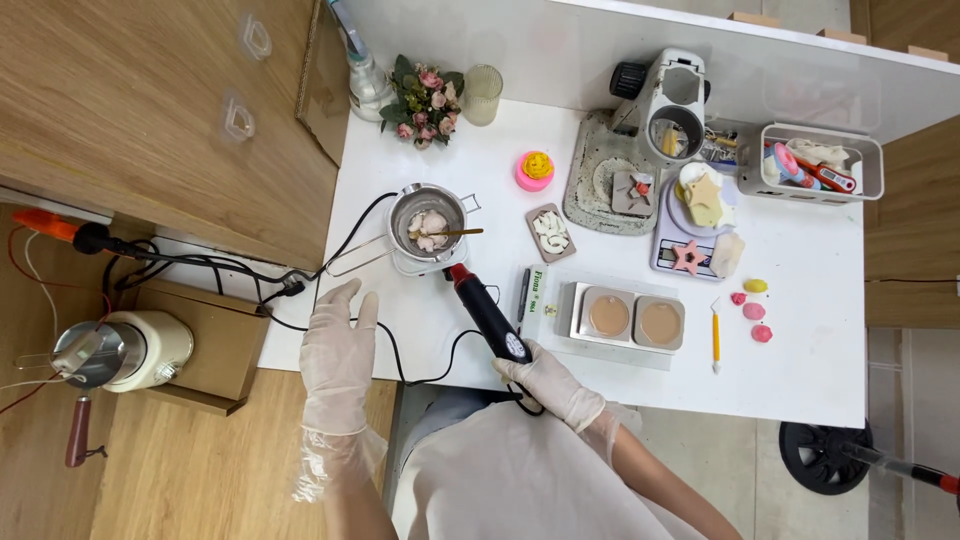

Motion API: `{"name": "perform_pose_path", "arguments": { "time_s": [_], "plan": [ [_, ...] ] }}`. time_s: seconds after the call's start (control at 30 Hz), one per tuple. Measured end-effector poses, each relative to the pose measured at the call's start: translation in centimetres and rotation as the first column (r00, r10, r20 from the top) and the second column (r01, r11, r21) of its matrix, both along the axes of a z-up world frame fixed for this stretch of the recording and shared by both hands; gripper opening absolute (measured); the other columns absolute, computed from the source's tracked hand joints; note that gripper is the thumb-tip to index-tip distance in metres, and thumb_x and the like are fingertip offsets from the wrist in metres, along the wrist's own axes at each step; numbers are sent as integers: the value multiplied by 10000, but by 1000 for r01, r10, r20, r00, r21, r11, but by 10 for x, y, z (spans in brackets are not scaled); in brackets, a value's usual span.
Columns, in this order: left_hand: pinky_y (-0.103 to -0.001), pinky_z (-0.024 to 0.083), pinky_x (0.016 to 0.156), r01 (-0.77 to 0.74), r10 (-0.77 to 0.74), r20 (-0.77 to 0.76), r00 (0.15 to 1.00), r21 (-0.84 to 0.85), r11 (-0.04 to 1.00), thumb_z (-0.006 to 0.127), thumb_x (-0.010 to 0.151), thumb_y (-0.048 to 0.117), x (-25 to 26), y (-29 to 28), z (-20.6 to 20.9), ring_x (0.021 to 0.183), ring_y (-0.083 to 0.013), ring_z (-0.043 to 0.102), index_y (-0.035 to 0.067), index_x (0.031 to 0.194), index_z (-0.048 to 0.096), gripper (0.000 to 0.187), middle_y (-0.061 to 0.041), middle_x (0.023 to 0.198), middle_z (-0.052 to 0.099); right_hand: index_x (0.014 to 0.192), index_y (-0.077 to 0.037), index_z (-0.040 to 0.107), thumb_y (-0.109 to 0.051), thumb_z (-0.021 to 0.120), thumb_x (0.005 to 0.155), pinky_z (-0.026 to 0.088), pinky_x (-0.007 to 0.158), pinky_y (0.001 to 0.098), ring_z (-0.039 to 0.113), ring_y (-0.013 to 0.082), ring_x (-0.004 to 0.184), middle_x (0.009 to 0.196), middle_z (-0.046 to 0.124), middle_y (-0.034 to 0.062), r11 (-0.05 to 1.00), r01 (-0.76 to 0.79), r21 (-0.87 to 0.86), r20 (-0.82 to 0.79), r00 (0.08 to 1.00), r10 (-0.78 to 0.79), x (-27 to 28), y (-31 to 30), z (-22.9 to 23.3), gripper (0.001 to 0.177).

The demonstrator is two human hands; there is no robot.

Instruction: The person is melting solid wax chunks in a small metal pot using a heat gun while weighing it on a digital scale at a candle-making station.

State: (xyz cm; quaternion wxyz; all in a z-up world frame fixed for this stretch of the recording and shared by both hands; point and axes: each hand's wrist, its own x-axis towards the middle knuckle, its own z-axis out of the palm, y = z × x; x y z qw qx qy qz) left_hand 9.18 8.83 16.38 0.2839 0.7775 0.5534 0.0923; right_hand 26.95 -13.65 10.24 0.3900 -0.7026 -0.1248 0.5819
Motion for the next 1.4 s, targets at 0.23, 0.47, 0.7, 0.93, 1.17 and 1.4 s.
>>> {"name": "perform_pose_path", "arguments": {
  "time_s": [0.23, 0.47, 0.7, 0.93, 1.17, 1.4],
  "plan": [
    [-436, 467, 1006, 35, -35, 54, 998, 10, 999, 625, 952, 396, -3, 8, -16, 1224, -325, 589, 122, 1303, 653, 446, -100, 1360, 625, 1155, 2, 589, -354, 746, 865, 365, 437, 283, 457, 123, 514, 694, 550, 27, 998, 28, -54, -8, 1000, -28, -11, -5, 3, 485],
    [-433, 482, 1006, 151, -152, 1, 988, 111, 982, 606, 958, 420, 16, 15, -27, 1202, -307, 609, 151, 1323, 646, 455, -67, 1378, 629, 1199, -46, 621, -389, 742, 856, 492, 609, 238, 588, 86, 676, 787, 675, 9, 996, 82, -21, 117, 990, -79, -27, 2, -5, 500],
    [-444, 471, 1032, 118, -115, -25, 993, 130, 984, 621, 952, 427, -7, 20, -65, 1245, -331, 585, 132, 1372, 618, 513, -131, 1398, 601, 1147, -34, 608, -408, 746, 845, 420, 501, 253, 514, 97, 565, 747, 623, 10, 995, 101, 18, 7, 995, -101, -40, 3, 4, 500],
    [-447, 435, 1057, 197, -174, -137, 975, 177, 964, 635, 926, 423, 10, 44, -54, 1305, -334, 526, 97, 1441, 547, 617, -149, 1469, 541, 1168, -23, 607, -395, 761, 854, 412, 470, 246, 501, 71, 552, 745, 615, -13, 996, 88, -6, 15, 996, -88, -36, -6, 11, 511],
    [-491, 353, 1085, 286, -219, -232, 948, 316, 904, 671, 895, 455, 38, 70, -46, 1300, -288, 544, 74, 1414, 563, 653, -134, 1424, 570, 1277, -43, 601, -355, 751, 848, 512, 702, 270, 575, 105, 758, 860, 641, 6, 995, 57, 80, 204, 976, -72, -20, -40, -10, 551],
    [-414, 444, 1084, 427, -362, -283, 888, 219, 877, 706, 908, 403, 36, 75, -46, 1207, -292, 629, 117, 1354, 628, 536, -89, 1341, 647, 1263, -39, 611, -364, 743, 839, 540, 740, 286, 632, 129, 773, 857, 686, 32, 998, 64, -28, 252, 966, -55, -17, -17, -6, 550]
  ]
}}
